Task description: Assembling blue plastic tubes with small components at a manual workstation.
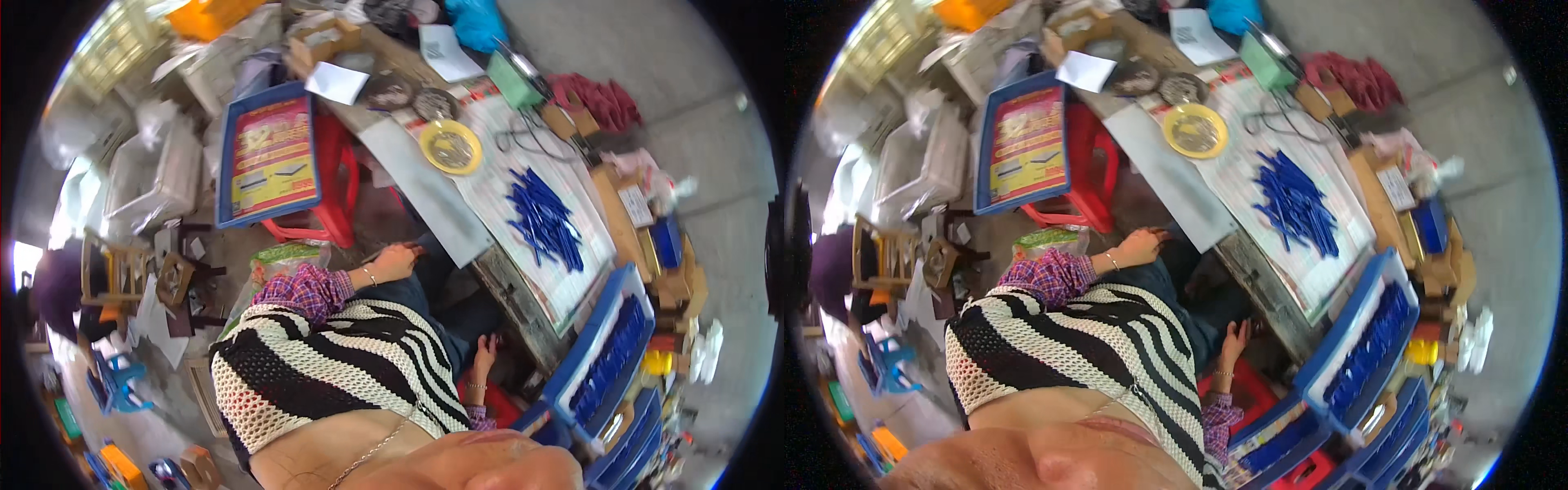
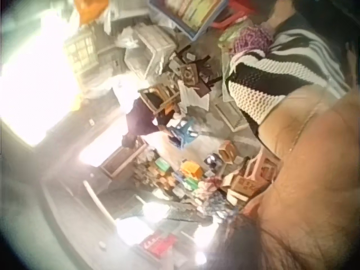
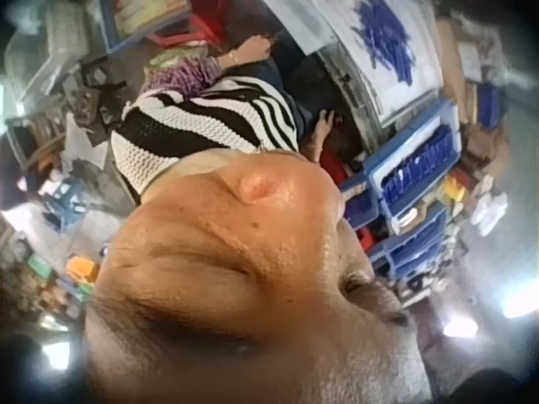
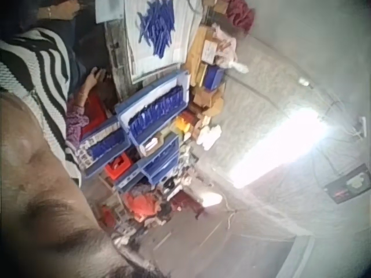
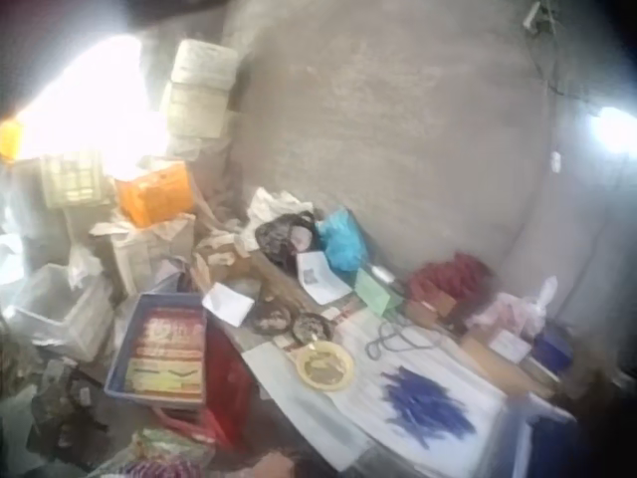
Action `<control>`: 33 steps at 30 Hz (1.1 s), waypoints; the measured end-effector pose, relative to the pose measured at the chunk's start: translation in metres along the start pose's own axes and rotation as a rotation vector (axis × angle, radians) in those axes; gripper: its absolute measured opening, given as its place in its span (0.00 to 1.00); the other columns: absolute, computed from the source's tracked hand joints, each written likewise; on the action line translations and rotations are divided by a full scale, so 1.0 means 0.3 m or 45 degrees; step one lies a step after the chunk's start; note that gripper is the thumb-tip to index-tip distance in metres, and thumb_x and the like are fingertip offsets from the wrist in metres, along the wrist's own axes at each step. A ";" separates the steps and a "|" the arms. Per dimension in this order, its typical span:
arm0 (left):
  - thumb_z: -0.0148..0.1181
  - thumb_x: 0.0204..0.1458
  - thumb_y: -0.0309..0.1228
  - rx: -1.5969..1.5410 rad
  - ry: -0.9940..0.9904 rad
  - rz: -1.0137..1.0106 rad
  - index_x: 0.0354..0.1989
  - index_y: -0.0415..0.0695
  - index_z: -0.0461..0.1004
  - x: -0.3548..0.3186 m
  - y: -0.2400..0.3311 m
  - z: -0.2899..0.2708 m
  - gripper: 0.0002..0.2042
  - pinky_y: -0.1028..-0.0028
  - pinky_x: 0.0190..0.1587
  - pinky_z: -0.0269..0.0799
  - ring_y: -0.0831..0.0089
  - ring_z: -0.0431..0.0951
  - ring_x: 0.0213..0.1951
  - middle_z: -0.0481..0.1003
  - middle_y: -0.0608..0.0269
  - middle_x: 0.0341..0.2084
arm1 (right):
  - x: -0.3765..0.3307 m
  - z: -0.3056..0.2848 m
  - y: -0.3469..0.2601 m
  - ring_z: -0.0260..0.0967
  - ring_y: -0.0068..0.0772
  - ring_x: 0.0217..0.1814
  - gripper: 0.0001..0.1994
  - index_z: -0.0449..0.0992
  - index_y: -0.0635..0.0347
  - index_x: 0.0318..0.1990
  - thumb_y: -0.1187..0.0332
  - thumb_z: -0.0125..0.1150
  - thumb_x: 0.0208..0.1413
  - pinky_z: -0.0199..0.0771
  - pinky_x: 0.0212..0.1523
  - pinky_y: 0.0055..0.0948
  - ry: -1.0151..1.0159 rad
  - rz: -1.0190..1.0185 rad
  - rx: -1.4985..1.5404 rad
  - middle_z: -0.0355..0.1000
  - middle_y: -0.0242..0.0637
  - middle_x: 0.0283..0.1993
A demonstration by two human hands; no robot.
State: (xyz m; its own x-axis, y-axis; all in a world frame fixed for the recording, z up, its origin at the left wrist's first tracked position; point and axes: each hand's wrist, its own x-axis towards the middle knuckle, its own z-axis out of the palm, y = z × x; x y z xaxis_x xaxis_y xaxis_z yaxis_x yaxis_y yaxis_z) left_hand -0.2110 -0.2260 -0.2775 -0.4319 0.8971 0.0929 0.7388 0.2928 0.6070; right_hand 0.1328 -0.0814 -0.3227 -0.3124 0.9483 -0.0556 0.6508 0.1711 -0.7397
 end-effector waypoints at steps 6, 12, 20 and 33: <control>0.52 0.48 0.32 -0.012 -0.110 -0.015 0.50 0.45 0.68 0.001 0.027 -0.042 0.19 0.58 0.56 0.61 0.49 0.67 0.52 0.67 0.46 0.50 | -0.034 -0.066 -0.261 0.64 0.34 0.58 0.23 0.67 0.62 0.55 0.65 0.59 0.52 0.59 0.56 0.26 -0.255 0.072 0.076 0.68 0.48 0.54; 0.53 0.48 0.34 0.046 -0.058 0.115 0.54 0.49 0.65 0.029 0.005 0.059 0.22 0.54 0.56 0.59 0.42 0.62 0.53 0.61 0.45 0.55 | -0.041 -0.239 -0.459 0.65 0.26 0.55 0.19 0.69 0.62 0.54 0.69 0.56 0.54 0.61 0.54 0.22 -0.702 0.173 0.207 0.70 0.41 0.52; 0.53 0.47 0.33 0.089 -0.158 0.075 0.54 0.51 0.65 0.002 -0.010 0.061 0.22 0.48 0.55 0.57 0.41 0.54 0.58 0.58 0.48 0.56 | 0.003 -0.512 -1.191 0.68 0.52 0.53 0.18 0.70 0.76 0.49 0.67 0.44 0.59 0.68 0.53 0.34 -1.037 -0.736 0.819 0.68 0.59 0.50; 0.54 0.46 0.32 0.142 -0.245 0.078 0.50 0.46 0.68 0.012 -0.038 0.062 0.19 0.52 0.54 0.58 0.48 0.59 0.55 0.63 0.49 0.50 | 0.175 -0.741 -1.323 0.69 0.49 0.42 0.14 0.68 0.67 0.44 0.64 0.45 0.60 0.73 0.42 0.34 -1.340 -0.891 1.638 0.69 0.53 0.40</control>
State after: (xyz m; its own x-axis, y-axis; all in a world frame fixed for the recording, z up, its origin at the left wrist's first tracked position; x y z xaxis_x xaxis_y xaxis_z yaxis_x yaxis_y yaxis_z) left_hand -0.2113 -0.2201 -0.2987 -0.2860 0.9577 -0.0320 0.8179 0.2614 0.5126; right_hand 0.0118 -0.0402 0.1170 -0.8599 0.1622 0.4840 -0.5085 -0.3552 -0.7844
